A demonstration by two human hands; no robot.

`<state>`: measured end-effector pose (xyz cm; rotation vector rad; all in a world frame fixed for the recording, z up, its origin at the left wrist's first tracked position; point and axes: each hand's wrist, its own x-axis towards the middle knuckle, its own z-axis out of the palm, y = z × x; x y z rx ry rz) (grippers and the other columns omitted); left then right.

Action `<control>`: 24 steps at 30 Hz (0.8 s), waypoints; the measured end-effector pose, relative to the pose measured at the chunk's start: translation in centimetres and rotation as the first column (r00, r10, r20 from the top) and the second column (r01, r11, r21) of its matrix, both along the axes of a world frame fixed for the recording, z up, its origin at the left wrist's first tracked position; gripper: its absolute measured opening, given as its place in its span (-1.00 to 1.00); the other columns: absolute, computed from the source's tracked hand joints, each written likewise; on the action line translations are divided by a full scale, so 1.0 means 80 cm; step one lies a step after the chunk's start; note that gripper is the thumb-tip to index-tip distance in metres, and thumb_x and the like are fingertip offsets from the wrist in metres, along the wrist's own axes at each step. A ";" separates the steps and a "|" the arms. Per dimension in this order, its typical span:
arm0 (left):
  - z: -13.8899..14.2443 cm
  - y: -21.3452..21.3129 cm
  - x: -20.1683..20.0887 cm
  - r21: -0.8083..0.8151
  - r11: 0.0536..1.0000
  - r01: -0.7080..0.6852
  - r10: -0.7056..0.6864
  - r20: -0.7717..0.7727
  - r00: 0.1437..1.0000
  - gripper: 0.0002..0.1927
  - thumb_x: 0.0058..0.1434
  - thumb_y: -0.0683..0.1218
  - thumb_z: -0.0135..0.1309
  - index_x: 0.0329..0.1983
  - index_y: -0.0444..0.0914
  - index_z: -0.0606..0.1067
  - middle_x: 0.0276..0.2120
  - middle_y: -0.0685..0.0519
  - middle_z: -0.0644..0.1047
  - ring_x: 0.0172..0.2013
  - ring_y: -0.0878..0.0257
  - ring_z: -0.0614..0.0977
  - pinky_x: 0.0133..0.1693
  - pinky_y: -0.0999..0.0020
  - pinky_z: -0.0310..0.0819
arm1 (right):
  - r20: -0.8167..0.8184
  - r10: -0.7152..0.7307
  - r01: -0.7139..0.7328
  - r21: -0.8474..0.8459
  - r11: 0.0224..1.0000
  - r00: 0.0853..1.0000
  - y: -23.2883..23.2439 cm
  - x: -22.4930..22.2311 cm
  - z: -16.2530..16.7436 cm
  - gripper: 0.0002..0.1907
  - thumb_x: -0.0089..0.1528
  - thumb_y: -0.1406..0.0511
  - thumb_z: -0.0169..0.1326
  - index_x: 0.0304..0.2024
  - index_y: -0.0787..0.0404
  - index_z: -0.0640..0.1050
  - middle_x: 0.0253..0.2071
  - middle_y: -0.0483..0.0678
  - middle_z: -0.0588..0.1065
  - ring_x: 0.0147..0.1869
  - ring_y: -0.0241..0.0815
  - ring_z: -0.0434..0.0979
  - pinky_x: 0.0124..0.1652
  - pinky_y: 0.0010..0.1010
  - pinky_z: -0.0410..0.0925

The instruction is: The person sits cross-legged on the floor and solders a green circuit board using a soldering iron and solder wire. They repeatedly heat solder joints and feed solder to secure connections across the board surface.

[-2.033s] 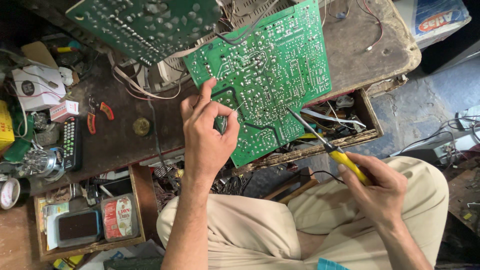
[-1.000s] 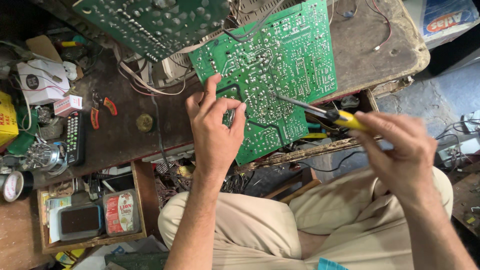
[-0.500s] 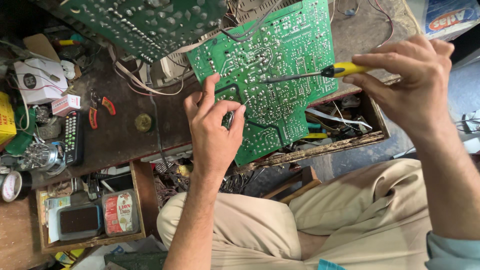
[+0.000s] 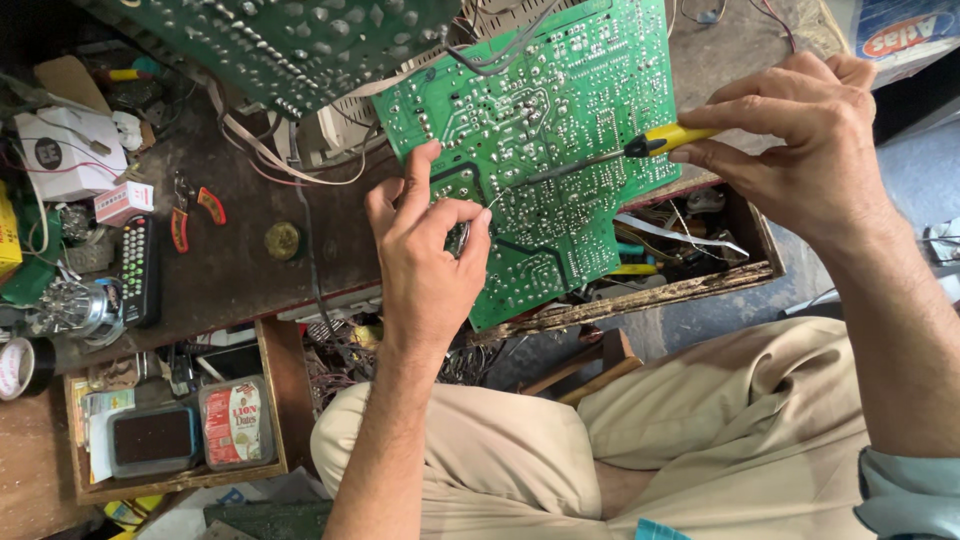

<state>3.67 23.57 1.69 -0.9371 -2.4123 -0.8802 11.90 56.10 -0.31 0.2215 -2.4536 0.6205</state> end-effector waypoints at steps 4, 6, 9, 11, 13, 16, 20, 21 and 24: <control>0.000 -0.001 0.000 0.004 1.000 0.004 -0.004 0.010 1.000 -0.87 0.12 -0.22 0.36 -0.33 -0.26 0.60 0.38 -0.07 0.38 0.06 -0.06 0.43 0.16 0.10 0.38 | 0.001 -0.002 0.002 0.026 1.000 1.000 -0.001 -0.001 -0.004 -0.73 0.21 0.24 0.45 -0.05 0.09 0.72 -0.16 -0.17 0.61 -0.11 -0.31 0.47 0.09 -0.30 0.12; 0.000 -0.001 0.000 0.005 1.000 0.003 -0.003 0.013 1.000 -0.87 0.12 -0.22 0.36 -0.33 -0.26 0.60 0.38 -0.06 0.38 0.07 -0.05 0.43 0.16 0.11 0.38 | 0.005 0.005 -0.005 0.010 1.000 1.000 -0.001 -0.001 -0.007 -0.76 0.26 0.22 0.45 -0.07 0.09 0.71 -0.13 -0.18 0.61 -0.07 -0.32 0.48 0.10 -0.36 0.13; 0.000 0.000 0.000 0.008 1.000 0.006 -0.006 0.007 1.000 -0.87 0.12 -0.22 0.36 -0.32 -0.25 0.60 0.38 -0.06 0.38 0.07 -0.06 0.43 0.16 0.11 0.38 | 0.011 0.006 -0.006 0.000 1.000 1.000 -0.001 -0.002 -0.010 -0.77 0.26 0.21 0.44 -0.09 0.09 0.71 -0.12 -0.18 0.61 -0.06 -0.33 0.49 0.09 -0.38 0.14; 0.000 0.000 0.000 0.008 1.000 0.003 -0.003 0.007 1.000 -0.87 0.12 -0.23 0.36 -0.32 -0.25 0.60 0.38 -0.06 0.38 0.08 -0.06 0.43 0.16 0.11 0.38 | 0.019 0.008 -0.008 -0.017 1.000 1.000 -0.002 -0.003 -0.010 -0.77 0.27 0.20 0.44 -0.08 0.09 0.71 -0.12 -0.18 0.61 -0.06 -0.33 0.49 0.09 -0.39 0.14; 0.000 0.001 0.000 0.008 1.000 -0.002 0.002 0.014 1.000 -0.87 0.12 -0.23 0.36 -0.32 -0.25 0.60 0.38 -0.06 0.38 0.08 -0.06 0.43 0.16 0.11 0.38 | 0.023 0.007 -0.007 -0.026 1.000 1.000 -0.003 -0.003 -0.009 -0.77 0.28 0.20 0.44 -0.07 0.08 0.71 -0.12 -0.19 0.61 -0.05 -0.34 0.48 0.10 -0.39 0.15; 0.000 0.002 0.000 0.002 1.000 -0.003 0.003 -0.004 1.000 -0.86 0.11 -0.23 0.36 -0.32 -0.24 0.61 0.37 -0.06 0.38 0.08 -0.07 0.42 0.16 0.10 0.38 | 0.000 -0.008 0.008 0.042 0.999 1.000 -0.005 -0.002 -0.006 -0.75 0.19 0.23 0.44 -0.11 0.11 0.72 -0.16 -0.17 0.61 -0.09 -0.29 0.47 0.10 -0.28 0.14; 0.000 0.003 0.000 -0.005 1.000 -0.014 0.014 -0.003 1.000 -0.86 0.11 -0.22 0.36 -0.32 -0.24 0.60 0.37 -0.06 0.37 0.08 -0.07 0.43 0.16 0.09 0.37 | -0.010 -0.015 0.015 0.008 1.000 1.000 -0.008 0.000 -0.003 -0.74 0.22 0.22 0.45 -0.07 0.09 0.72 -0.12 -0.20 0.59 -0.06 -0.28 0.45 0.11 -0.33 0.13; -0.001 0.002 0.001 -0.005 1.000 -0.015 0.015 -0.005 1.000 -0.86 0.11 -0.22 0.36 -0.32 -0.24 0.61 0.37 -0.05 0.37 0.09 -0.07 0.43 0.16 0.09 0.37 | -0.009 -0.022 0.022 0.014 1.000 1.000 -0.009 0.000 -0.003 -0.74 0.21 0.22 0.45 -0.08 0.09 0.72 -0.12 -0.19 0.59 -0.07 -0.27 0.44 0.10 -0.32 0.12; -0.001 0.003 0.001 -0.007 1.000 -0.021 0.021 -0.005 1.000 -0.86 0.11 -0.22 0.37 -0.33 -0.24 0.61 0.38 -0.05 0.37 0.09 -0.07 0.43 0.17 0.09 0.37 | 0.060 -0.017 0.021 -0.065 0.998 0.998 -0.010 0.000 -0.004 -0.73 0.24 0.20 0.43 -0.03 0.04 0.72 -0.12 -0.23 0.58 -0.06 -0.31 0.44 0.09 -0.39 0.12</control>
